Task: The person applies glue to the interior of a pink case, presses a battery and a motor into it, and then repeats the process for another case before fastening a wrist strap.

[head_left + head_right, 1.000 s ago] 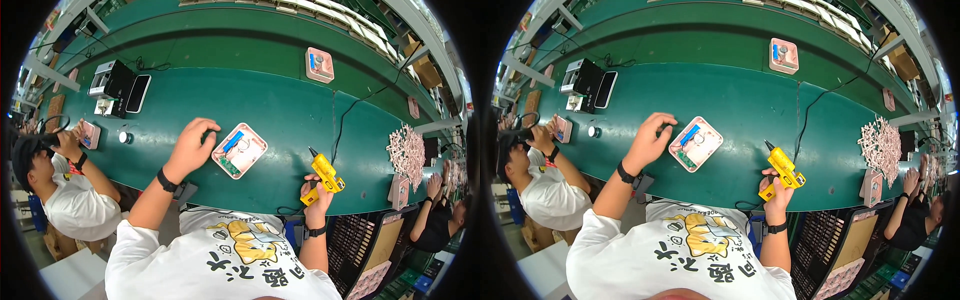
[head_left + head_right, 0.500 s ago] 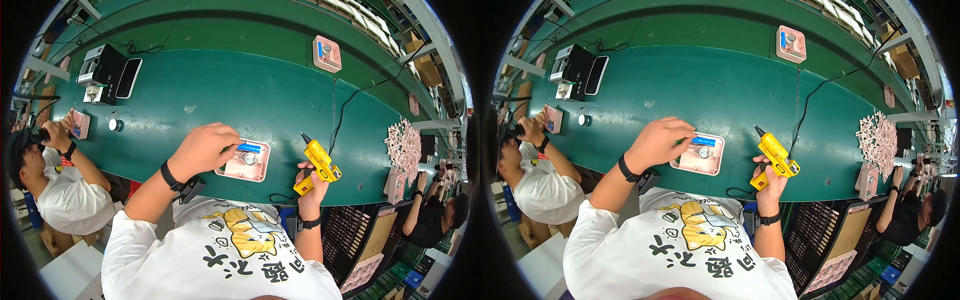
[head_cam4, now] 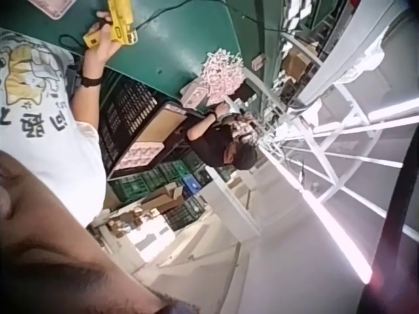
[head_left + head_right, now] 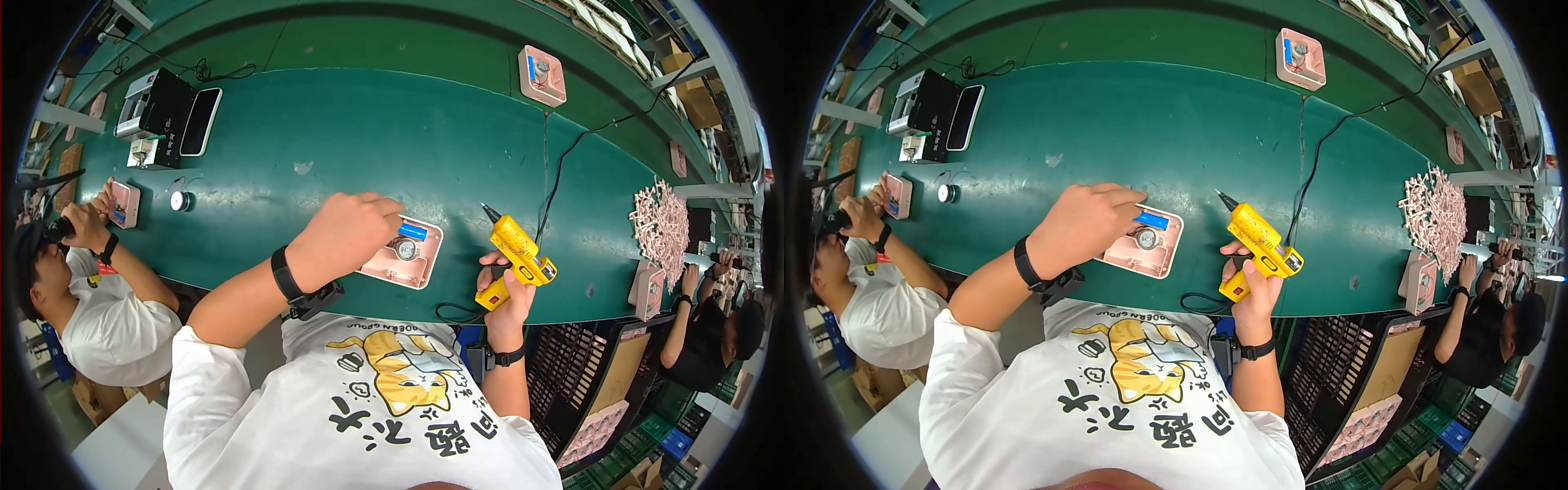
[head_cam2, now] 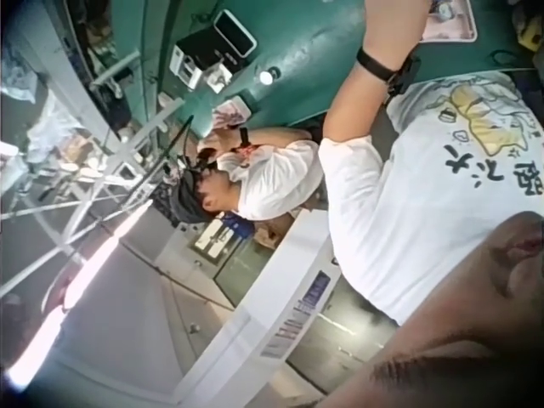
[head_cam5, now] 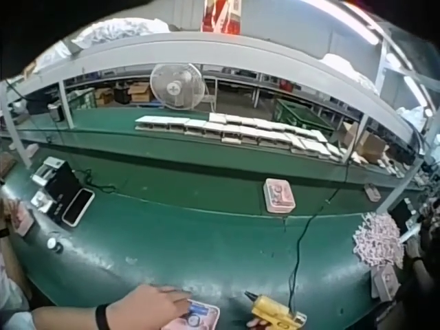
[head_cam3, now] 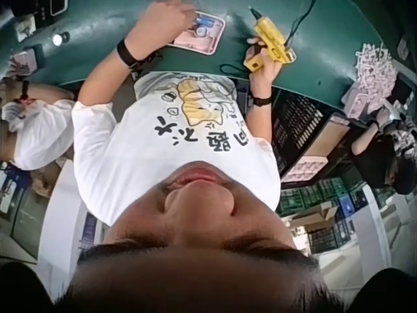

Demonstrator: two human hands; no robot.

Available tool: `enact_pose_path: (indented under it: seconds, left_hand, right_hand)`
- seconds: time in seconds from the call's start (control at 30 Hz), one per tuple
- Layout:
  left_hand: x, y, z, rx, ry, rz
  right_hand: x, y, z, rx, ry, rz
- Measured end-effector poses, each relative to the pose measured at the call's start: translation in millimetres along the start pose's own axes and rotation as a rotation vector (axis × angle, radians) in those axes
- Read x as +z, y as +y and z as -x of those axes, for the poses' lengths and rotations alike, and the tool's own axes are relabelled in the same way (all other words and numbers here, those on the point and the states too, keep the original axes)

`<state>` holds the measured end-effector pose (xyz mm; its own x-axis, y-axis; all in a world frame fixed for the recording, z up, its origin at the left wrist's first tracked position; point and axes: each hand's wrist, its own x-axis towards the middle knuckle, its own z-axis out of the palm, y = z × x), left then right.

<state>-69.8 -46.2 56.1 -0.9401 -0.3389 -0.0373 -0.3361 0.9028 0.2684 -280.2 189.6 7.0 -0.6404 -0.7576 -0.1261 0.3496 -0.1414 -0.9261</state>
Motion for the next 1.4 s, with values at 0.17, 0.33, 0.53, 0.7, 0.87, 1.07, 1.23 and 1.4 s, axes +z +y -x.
enact_pose_path:
  seconds: [0.17, 0.33, 0.53, 0.7, 0.87, 1.07, 1.23, 1.4]
  left_hand:
    - [16, -4, 10, 0.03, 0.497, 0.322]
    - [63, 16, 28, -0.293, 0.779, 0.82]
    - [99, 3, 30, -0.131, 0.928, 0.839]
    - [104, 0, 31, -0.075, 0.951, 0.849]
    - [102, 3, 31, -0.118, 0.925, 0.921]
    - [91, 2, 35, -0.142, 0.801, 0.887]
    - [86, 4, 27, -0.112, 0.861, 0.841]
    - [82, 7, 27, -0.123, 0.818, 0.933]
  right_hand:
    - [4, -18, 6, 0.046, -0.088, 0.078]
    - [29, -25, 2, 0.181, -0.203, 0.398]
    - [70, -34, -8, 0.112, -0.358, 0.778]
    - [93, -34, -12, 0.032, -0.327, 0.951]
    - [96, -30, -11, -0.028, -0.337, 1.001]
    - [88, -37, -12, 0.072, -0.386, 0.984]
    - [70, -46, -9, 0.079, -0.293, 0.84]
    - [54, -58, -6, 0.184, -0.227, 0.933]
